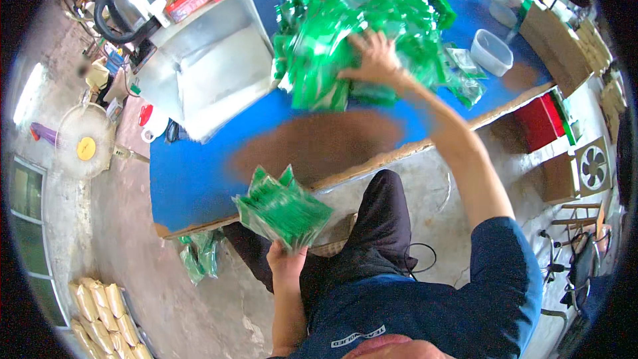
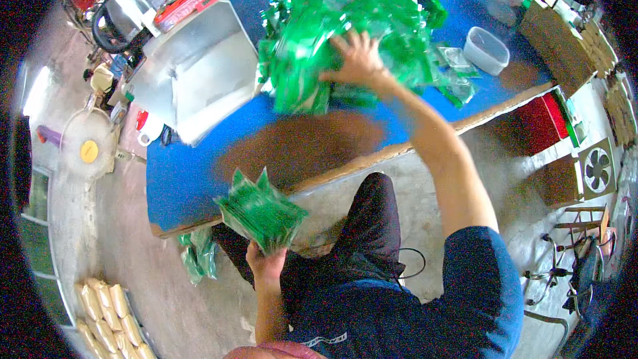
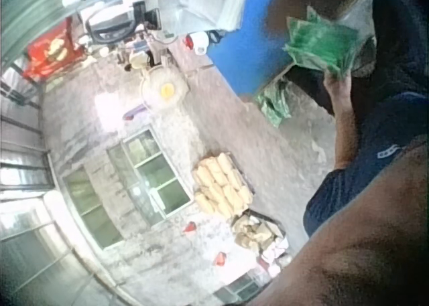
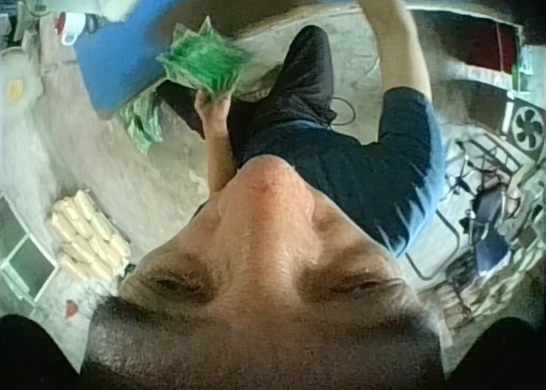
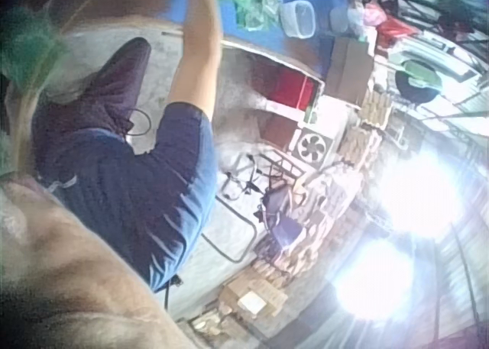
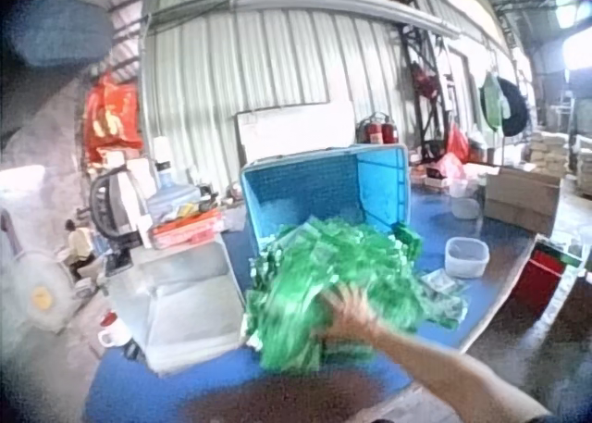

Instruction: Sorting small green plastic packets and packing them into larger clear plastic bags in a manufacturing facility.

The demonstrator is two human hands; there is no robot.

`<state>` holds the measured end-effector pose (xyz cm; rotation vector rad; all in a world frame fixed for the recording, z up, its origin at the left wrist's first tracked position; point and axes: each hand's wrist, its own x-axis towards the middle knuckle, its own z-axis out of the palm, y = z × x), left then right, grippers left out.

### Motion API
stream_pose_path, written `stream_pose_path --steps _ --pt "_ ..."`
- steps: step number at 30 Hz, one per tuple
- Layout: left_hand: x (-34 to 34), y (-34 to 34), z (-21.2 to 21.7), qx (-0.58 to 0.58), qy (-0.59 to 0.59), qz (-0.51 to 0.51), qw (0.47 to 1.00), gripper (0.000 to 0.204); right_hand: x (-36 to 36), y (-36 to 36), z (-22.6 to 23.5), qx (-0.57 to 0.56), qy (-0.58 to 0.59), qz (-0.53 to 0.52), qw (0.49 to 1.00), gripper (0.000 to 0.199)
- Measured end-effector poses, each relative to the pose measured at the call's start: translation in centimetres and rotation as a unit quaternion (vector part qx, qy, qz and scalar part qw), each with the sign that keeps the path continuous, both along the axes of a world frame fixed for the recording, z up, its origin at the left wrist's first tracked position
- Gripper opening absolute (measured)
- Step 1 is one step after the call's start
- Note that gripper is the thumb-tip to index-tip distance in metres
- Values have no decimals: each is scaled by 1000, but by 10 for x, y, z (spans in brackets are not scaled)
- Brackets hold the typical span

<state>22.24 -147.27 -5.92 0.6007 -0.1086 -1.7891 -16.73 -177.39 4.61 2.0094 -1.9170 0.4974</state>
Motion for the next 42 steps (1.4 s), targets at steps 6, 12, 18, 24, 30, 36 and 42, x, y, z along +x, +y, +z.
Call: stream_pose_path --steps 6,12,18,24,30,36,42 --pt "-4 -2 13 -50 -86 -26 995 57 81 46 -27 31 -50 77 995 110" --pt "13 2 8 -111 10 -48 993 60 67 77 9 -98 -184 92 974 77" --pt "27 9 5 -174 38 -10 984 49 105 152 -3 -8 -80 239 968 80" --pt "30 9 -1 -151 32 30 988 55 143 173 -36 39 -90 415 905 57" --pt "28 -6 5 -200 54 -10 978 49 183 201 -5 94 -564 182 800 19" --pt "21 -22 1 -125 52 24 990 41 187 114 -17 -51 -267 250 929 22" --pt "25 -7 0 -108 33 60 992 56 146 33 -38 -1 207 279 938 15"
